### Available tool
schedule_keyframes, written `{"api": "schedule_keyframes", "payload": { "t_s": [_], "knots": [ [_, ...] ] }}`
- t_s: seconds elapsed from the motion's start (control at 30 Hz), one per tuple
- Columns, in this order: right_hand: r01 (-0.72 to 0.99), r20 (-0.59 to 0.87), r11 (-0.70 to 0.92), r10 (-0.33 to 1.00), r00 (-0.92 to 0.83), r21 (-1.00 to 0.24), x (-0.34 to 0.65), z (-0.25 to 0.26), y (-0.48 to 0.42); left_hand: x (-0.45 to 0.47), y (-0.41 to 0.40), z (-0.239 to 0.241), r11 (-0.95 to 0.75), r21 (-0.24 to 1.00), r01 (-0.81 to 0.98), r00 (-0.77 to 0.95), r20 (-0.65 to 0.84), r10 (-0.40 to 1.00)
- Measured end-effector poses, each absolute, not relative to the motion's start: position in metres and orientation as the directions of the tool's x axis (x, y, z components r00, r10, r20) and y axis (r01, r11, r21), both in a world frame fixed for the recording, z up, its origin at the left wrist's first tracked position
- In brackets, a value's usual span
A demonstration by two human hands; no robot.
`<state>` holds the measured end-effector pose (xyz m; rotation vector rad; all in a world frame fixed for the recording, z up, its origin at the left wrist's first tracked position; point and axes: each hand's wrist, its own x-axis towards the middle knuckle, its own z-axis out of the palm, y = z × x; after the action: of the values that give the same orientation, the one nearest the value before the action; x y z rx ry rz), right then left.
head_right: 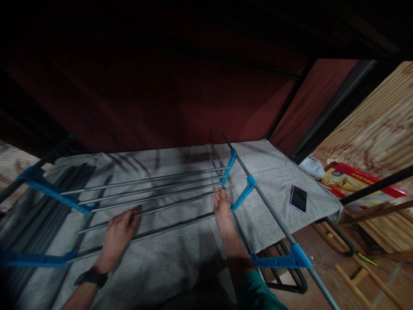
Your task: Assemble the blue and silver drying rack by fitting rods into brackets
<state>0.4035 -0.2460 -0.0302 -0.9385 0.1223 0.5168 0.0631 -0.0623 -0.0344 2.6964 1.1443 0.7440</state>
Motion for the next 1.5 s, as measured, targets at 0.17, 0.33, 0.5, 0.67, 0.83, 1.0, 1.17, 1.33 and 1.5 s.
{"api": "schedule_keyframes", "payload": {
  "t_s": [0.17,0.33,0.5,0.67,0.83,1.0,1.17,1.33,1.5],
  "knots": [
    [-0.482,-0.331,0.479,0.368,0.869,-0.734,0.406,-0.031,-0.245,0.062,-0.063,-0.034,-0.707,0.285,0.647,0.600,0.381,0.703],
    [-0.497,-0.342,0.474,0.378,0.860,-0.727,0.407,-0.033,-0.244,0.062,-0.063,-0.033,-0.724,0.300,0.621,0.617,0.382,0.688],
    [-0.518,-0.333,0.476,0.421,0.844,-0.711,0.406,-0.036,-0.244,0.064,-0.063,-0.031,-0.725,0.301,0.619,0.621,0.377,0.687],
    [-0.521,-0.311,0.468,0.455,0.834,-0.714,0.406,-0.038,-0.245,0.065,-0.064,-0.028,-0.730,0.294,0.617,0.635,0.361,0.683],
    [-0.526,-0.290,0.474,0.484,0.826,-0.706,0.404,-0.036,-0.245,0.065,-0.065,-0.027,-0.738,0.301,0.604,0.641,0.368,0.674],
    [-0.532,-0.301,0.447,0.489,0.819,-0.719,0.403,-0.034,-0.245,0.064,-0.065,-0.029,-0.727,0.310,0.613,0.624,0.375,0.686],
    [-0.529,-0.306,0.438,0.483,0.820,-0.727,0.402,-0.034,-0.245,0.064,-0.066,-0.026,-0.711,0.298,0.637,0.615,0.360,0.702],
    [-0.539,-0.311,0.423,0.497,0.810,-0.728,0.402,-0.035,-0.246,0.065,-0.070,-0.019,-0.719,0.289,0.632,0.627,0.355,0.694],
    [-0.536,-0.299,0.417,0.510,0.807,-0.734,0.401,-0.034,-0.247,0.067,-0.072,-0.016,-0.725,0.281,0.629,0.635,0.353,0.687]
  ]
}}
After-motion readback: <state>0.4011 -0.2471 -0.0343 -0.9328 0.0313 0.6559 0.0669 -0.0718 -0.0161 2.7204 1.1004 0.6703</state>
